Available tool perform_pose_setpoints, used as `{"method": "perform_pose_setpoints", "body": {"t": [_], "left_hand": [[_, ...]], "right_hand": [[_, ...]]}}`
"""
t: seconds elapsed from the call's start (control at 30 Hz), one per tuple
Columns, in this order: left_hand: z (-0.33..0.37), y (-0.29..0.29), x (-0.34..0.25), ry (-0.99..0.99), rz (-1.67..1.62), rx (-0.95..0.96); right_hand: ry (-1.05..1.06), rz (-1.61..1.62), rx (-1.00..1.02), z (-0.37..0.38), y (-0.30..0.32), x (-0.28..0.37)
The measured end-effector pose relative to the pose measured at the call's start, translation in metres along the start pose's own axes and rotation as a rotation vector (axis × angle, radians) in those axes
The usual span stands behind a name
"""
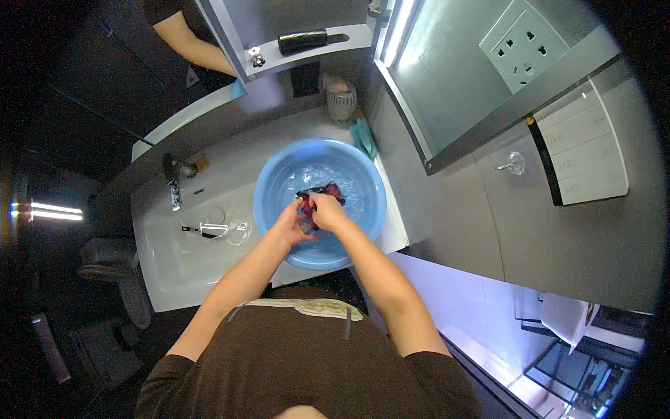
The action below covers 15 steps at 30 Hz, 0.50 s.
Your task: The person cleans the bathroom mirror using cloths and a squeegee, first wiping the surface and then using the squeegee to remove excess water.
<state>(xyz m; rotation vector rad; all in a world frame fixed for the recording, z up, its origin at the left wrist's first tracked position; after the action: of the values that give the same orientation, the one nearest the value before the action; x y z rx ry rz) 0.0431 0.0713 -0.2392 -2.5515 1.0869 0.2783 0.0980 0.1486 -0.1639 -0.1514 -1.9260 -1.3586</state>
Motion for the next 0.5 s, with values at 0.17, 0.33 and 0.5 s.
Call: {"method": "perform_pose_setpoints", "body": {"t": [0.17, 0.33, 0.5], "left_hand": [[-0.003, -0.034, -0.021, -0.026, -0.263, 0.225], [-0.035, -0.059, -0.047, -0.181, -0.483, 0.212], [0.005, -0.04, -0.045, -0.05, -0.688, 0.213]], "right_hand": [[0.097, 0.576, -0.282, -0.01, 0.078, 0.066], [0.136, 0.528, -0.322, -0.035, 0.067, 0.061], [0.053, 0.496, -0.537, -0.042, 0.059, 0.051]]}}
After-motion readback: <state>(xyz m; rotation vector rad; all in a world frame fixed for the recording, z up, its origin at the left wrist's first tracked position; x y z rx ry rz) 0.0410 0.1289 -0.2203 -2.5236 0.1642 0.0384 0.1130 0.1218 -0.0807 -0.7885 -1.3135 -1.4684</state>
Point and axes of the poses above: each hand's wrist, its own z-axis towards the middle knuckle, its own y-axis out of the back of the hand, x = y × z, the point moved 10 cm from there along z, towards the middle knuckle, and after that the axes turned 13 degrees about -x, right-handed, at the moved point
